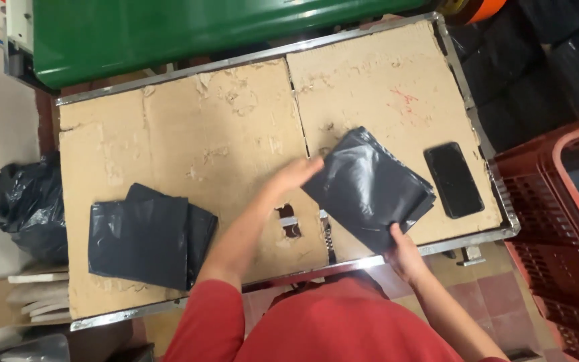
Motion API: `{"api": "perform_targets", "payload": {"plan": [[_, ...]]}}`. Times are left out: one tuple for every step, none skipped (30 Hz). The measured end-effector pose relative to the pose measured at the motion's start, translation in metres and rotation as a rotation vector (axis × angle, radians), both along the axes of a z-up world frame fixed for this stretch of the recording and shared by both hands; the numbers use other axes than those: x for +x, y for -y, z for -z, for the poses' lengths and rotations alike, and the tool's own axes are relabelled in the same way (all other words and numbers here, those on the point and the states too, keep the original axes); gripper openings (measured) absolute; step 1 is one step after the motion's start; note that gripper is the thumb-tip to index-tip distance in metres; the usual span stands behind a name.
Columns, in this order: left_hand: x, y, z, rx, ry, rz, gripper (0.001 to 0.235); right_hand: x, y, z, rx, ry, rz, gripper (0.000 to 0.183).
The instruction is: The person repeatedly takes black plastic-wrapped packs from a green conveyor belt, folds them in half on a wooden table, stacks them, and places the stacks into an orange basket. The process is repeated multiple times throughout the clip.
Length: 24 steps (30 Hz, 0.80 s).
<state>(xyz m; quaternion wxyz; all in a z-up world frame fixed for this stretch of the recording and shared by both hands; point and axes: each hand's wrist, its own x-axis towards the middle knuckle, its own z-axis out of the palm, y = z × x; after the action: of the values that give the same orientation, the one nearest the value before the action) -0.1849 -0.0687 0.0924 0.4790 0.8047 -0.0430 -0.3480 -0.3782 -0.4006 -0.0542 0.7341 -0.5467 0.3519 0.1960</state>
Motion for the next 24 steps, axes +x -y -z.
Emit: {"api": "perform_targets", "payload": {"plan": [[-0.002, 0.007, 0.009, 0.002, -0.001, -0.002, 0.08, 0.007, 0.01, 0.011, 0.002, -0.001, -0.002, 0.051], [-0.004, 0.013, 0.019, 0.116, 0.28, 0.051, 0.058, 0.015, 0.019, 0.023, 0.111, -0.06, 0.035, 0.05], [-0.01, 0.019, 0.029, 0.229, 0.554, 0.098, 0.042, 0.021, 0.029, 0.033, 0.217, -0.125, 0.066, 0.048], [-0.014, 0.025, 0.035, 0.231, 0.547, 0.088, 0.042, 0.023, 0.026, 0.018, 0.216, -0.132, 0.056, 0.048], [-0.015, 0.031, 0.041, 0.346, 0.628, 0.064, 0.041, 0.03, 0.022, 0.003, 0.266, -0.165, 0.068, 0.048], [-0.016, 0.037, 0.047, 0.462, 0.707, 0.041, 0.041, 0.036, 0.019, -0.012, 0.316, -0.198, 0.079, 0.048], [-0.015, 0.046, 0.042, 0.465, 0.703, 0.029, 0.041, 0.034, 0.022, -0.017, 0.314, -0.2, 0.067, 0.048], [-0.014, 0.054, 0.036, 0.519, 0.614, 0.021, 0.05, 0.032, 0.025, -0.022, 0.267, -0.225, 0.011, 0.046], [-0.01, 0.063, 0.031, 0.57, 0.526, 0.013, 0.067, 0.033, 0.027, -0.027, 0.221, -0.245, -0.044, 0.045], [-0.003, 0.069, 0.02, 0.572, 0.526, 0.002, 0.067, 0.037, 0.02, -0.052, 0.219, -0.243, -0.054, 0.045], [0.0, 0.075, 0.009, 0.656, 0.511, 0.014, 0.066, 0.039, 0.016, -0.078, -0.006, -0.204, -0.108, 0.04], [0.002, 0.081, -0.002, 0.74, 0.495, 0.027, 0.065, 0.04, 0.009, -0.105, -0.23, -0.158, -0.162, 0.037], [0.002, 0.084, -0.016, 0.742, 0.478, -0.001, 0.065, 0.044, 0.019, -0.114, -0.237, -0.161, -0.193, 0.037], [0.002, 0.087, -0.032, 0.559, 0.406, 0.017, 0.035, 0.047, 0.027, -0.123, -0.727, 0.171, -0.312, 0.043], [0.005, 0.084, -0.048, 0.383, 0.344, 0.015, 0.014, 0.06, 0.032, -0.131, -1.185, 0.555, -0.431, 0.05], [-0.005, 0.084, -0.033, 0.393, 0.336, -0.033, 0.014, 0.081, 0.04, -0.143, -1.173, 0.586, -0.471, 0.05], [-0.018, 0.083, -0.018, 0.194, 0.733, 0.056, 0.013, 0.104, 0.047, -0.155, -1.289, 0.819, -0.578, 0.078], [-0.031, 0.083, -0.003, 0.002, 1.128, 0.163, 0.02, 0.126, 0.05, -0.167, -1.389, 1.065, -0.676, 0.107], [-0.045, 0.079, -0.016, 0.024, 1.104, 0.111, 0.02, 0.142, 0.057, -0.168, -1.359, 1.085, -0.734, 0.107], [-0.058, 0.074, -0.029, -0.025, 1.224, 0.03, 0.023, 0.159, 0.061, -0.167, -1.034, 0.983, -0.921, 0.072], [-0.062, 0.061, -0.042, -0.056, 1.368, -0.035, 0.026, 0.184, 0.055, -0.162, -0.709, 0.876, -1.071, 0.045], [-0.068, 0.039, -0.052, -0.015, 1.366, -0.072, 0.026, 0.189, 0.05, -0.151, -0.681, 0.899, -1.112, 0.045], [-0.073, 0.017, -0.063, -0.046, 1.352, -0.174, 0.022, 0.191, 0.046, -0.141, -0.747, 0.848, -1.078, 0.024], [-0.08, -0.005, -0.074, -0.078, 1.339, -0.276, 0.028, 0.193, 0.041, -0.131, -0.813, 0.796, -1.043, 0.011]]}}
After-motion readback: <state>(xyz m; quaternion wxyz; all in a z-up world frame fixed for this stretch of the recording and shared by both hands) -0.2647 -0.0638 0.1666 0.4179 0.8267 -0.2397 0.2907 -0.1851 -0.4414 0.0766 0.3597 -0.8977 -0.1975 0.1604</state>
